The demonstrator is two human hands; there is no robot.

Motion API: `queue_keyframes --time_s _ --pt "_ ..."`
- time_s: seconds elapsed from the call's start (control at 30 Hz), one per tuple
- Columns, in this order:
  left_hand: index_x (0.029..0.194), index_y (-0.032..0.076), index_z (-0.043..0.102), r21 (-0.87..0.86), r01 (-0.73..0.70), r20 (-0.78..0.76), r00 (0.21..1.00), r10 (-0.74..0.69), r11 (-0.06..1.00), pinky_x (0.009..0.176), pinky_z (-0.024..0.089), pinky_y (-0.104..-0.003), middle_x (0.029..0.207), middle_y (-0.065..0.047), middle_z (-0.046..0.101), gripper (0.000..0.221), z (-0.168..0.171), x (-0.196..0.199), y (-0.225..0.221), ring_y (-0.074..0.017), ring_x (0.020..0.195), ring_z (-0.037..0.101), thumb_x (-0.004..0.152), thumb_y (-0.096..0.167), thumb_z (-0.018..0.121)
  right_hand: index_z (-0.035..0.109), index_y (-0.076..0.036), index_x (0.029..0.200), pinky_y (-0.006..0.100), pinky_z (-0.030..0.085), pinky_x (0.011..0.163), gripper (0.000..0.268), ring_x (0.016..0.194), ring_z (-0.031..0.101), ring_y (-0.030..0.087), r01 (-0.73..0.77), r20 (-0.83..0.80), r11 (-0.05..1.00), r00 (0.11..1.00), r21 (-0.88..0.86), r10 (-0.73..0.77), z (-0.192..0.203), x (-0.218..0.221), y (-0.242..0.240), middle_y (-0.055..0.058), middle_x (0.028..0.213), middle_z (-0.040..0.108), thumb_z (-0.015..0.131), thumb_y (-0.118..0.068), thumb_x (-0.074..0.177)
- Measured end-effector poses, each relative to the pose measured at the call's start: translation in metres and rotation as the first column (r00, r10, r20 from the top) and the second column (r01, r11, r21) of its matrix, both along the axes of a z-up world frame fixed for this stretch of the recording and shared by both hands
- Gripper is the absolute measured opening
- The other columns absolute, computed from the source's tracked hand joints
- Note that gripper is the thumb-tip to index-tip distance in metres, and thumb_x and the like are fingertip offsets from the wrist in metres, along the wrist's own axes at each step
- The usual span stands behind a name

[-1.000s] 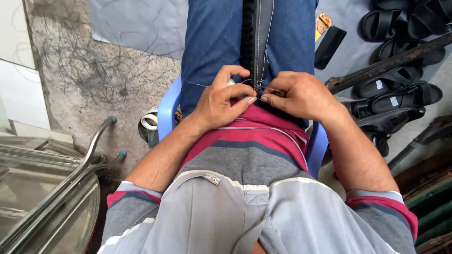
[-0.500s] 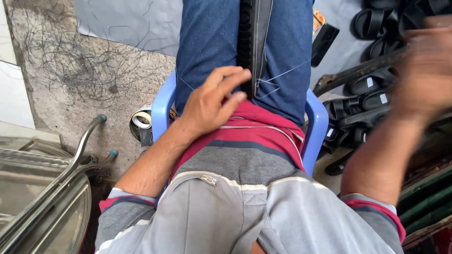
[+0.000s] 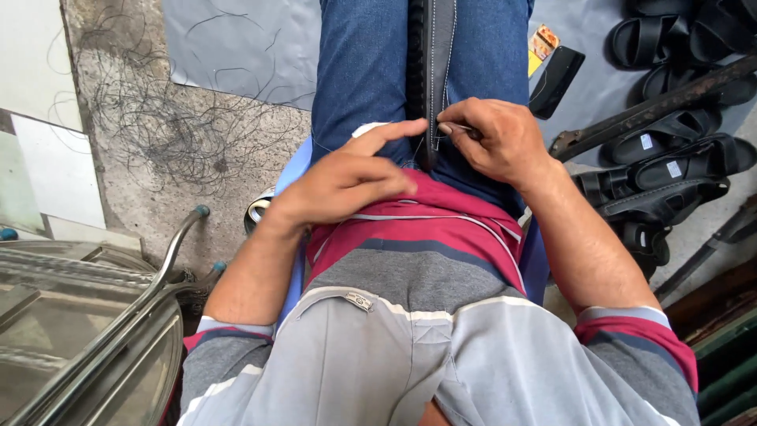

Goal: A person is hand-sewing a shoe sole or strap using a needle and thread.

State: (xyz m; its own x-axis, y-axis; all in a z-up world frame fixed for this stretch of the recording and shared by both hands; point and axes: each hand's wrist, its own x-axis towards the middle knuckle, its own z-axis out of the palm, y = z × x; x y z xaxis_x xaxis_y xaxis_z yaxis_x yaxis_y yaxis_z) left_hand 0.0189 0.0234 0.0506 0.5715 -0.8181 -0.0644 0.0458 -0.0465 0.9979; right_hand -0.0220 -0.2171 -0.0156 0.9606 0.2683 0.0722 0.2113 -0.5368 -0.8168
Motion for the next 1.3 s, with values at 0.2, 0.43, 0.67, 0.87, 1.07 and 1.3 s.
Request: queue_keyframes --time_s 0.2,0.43,0.67,0.87,1.07,1.3 --pt "0.104 -0.005 0.061 -0.254 -0.348 -0.384 0.892 0.236 0.902 0.069 0.057 -0.033 0.124 -0.024 0.052 0.019 0.013 -0.009 -0.017 -0.0222 0.073 0.067 0.090 0.000 0.051 0.066 -0.012 0.094 0.038 0.050 0.059 0.009 0.069 0.062 0.030 0.027 -0.028 0.999 0.999 0.036 -0.026 -0.003 -0.002 -0.002 0.007 0.071 0.062 0.068 -0.010 0.085" --pt "0.129 0.025 0.048 0.519 -0.362 0.443 0.889 0.118 0.774 0.064 0.053 -0.044 0.090 -0.005 0.065 0.066 -0.042 -0.024 -0.023 -0.0274 0.080 0.065 0.074 0.052 0.072 0.065 -0.007 0.092 0.045 0.049 0.056 0.007 0.069 0.060 0.036 0.015 -0.006 0.995 1.000 0.097 -0.014 -0.001 0.003 0.000 0.013 0.065 0.059 0.068 -0.006 0.085" --pt "0.118 0.012 0.057 0.354 -0.257 0.039 0.965 0.261 0.899 0.079 0.052 -0.035 0.109 -0.012 0.062 0.030 -0.044 -0.013 -0.018 -0.0264 0.101 0.059 0.088 0.014 0.060 0.068 -0.005 0.090 0.040 0.047 0.056 0.006 0.063 0.060 0.035 0.031 0.043 0.989 0.998 0.144 -0.038 -0.007 -0.002 0.001 0.013 0.066 0.061 0.070 -0.004 0.084" --pt "0.118 0.013 0.057 0.271 -0.273 -0.062 0.952 0.300 0.923 0.066 0.054 -0.039 0.109 -0.016 0.062 0.028 -0.043 0.000 0.008 -0.0276 0.082 0.064 0.090 0.014 0.057 0.065 -0.006 0.097 0.044 0.046 0.062 0.012 0.073 0.060 0.038 -0.052 -0.202 0.998 0.978 0.042 0.059 0.038 -0.002 -0.012 0.016 0.077 0.062 0.067 -0.011 0.086" --pt "0.090 0.015 0.067 0.706 -0.605 0.407 0.772 0.488 0.368 0.059 0.047 -0.032 0.106 -0.004 0.053 0.018 -0.048 0.021 0.045 -0.0180 0.085 0.058 0.087 0.024 0.052 0.050 -0.005 0.125 0.035 0.043 0.080 0.033 0.093 0.055 0.026 -0.319 -0.324 0.947 0.900 -0.031 0.293 0.053 0.005 -0.036 0.012 0.102 0.055 0.045 -0.012 0.093" --pt "0.117 0.008 0.056 0.298 -0.384 0.638 0.761 0.117 0.874 0.100 0.038 -0.050 0.128 -0.017 0.048 0.027 -0.038 0.008 -0.002 -0.0391 0.116 0.048 0.091 0.008 0.058 0.058 -0.015 0.121 0.033 0.045 0.067 0.038 0.082 0.057 0.020 -0.386 -0.243 0.916 0.904 -0.110 0.352 0.049 0.020 -0.030 0.003 0.092 0.059 0.050 -0.004 0.086"
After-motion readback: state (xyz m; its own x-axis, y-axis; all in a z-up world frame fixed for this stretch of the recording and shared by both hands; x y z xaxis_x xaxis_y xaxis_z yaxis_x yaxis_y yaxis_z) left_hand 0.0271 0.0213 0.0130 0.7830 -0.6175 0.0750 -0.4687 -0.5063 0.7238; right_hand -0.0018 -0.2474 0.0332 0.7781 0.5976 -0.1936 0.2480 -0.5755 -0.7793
